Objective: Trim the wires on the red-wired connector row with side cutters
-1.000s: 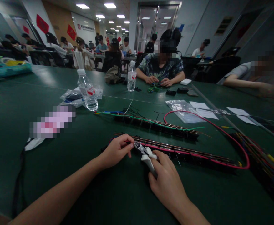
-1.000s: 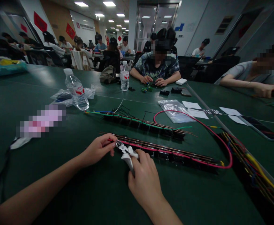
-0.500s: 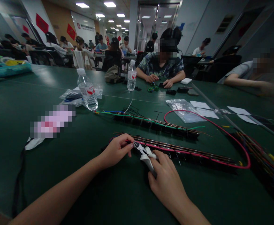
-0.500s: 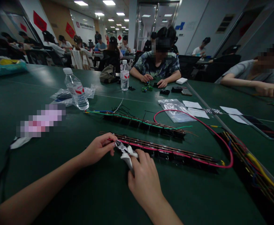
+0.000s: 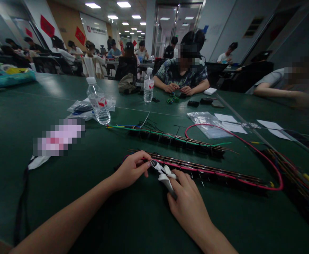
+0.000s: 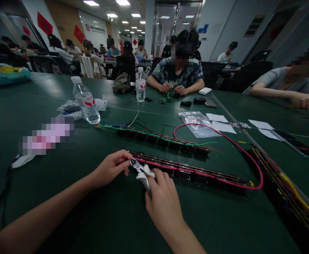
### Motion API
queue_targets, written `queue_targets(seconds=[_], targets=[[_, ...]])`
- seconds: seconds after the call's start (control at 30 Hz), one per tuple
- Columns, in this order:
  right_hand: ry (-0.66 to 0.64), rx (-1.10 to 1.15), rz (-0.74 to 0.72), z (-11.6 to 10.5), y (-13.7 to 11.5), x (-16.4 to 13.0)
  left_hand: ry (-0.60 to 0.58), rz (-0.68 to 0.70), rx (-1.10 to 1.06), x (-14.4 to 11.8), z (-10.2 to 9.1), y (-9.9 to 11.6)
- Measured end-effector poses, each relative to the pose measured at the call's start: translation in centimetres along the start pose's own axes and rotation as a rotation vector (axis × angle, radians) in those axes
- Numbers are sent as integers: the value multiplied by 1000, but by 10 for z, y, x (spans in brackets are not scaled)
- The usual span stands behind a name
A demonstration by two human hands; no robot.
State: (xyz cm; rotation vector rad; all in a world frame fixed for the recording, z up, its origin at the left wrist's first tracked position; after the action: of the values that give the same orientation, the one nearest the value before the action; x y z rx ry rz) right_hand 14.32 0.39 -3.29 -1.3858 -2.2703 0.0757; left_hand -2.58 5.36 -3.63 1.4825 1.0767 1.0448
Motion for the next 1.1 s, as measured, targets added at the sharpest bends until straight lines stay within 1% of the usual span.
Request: queue_targets(seconds=[0.23, 0.63, 0.83, 1.1], targets=[[-19, -7, 5, 0, -2, 0, -7, 4, 5, 0, 0, -1], [-13, 30, 18, -3, -3, 0, 2, 12, 1, 1, 0, -4], [-30, 21, 15, -1, -3, 0, 1, 5, 6, 1, 0, -2], [-19, -25, -1, 0, -2, 0, -1, 14, -3, 1, 0, -3]])
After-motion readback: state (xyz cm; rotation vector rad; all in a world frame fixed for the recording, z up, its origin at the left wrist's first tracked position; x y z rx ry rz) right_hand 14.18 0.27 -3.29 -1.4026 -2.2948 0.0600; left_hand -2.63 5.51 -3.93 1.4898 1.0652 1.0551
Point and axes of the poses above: each hand's wrist, its own x-axis towards the middle knuckle, its own z-axis out of the palm, y = z × x, the point moved 6 cm from there along x, towards the middle knuckle, and after that the axes turned 6 degrees about y, right-handed, at the moved point
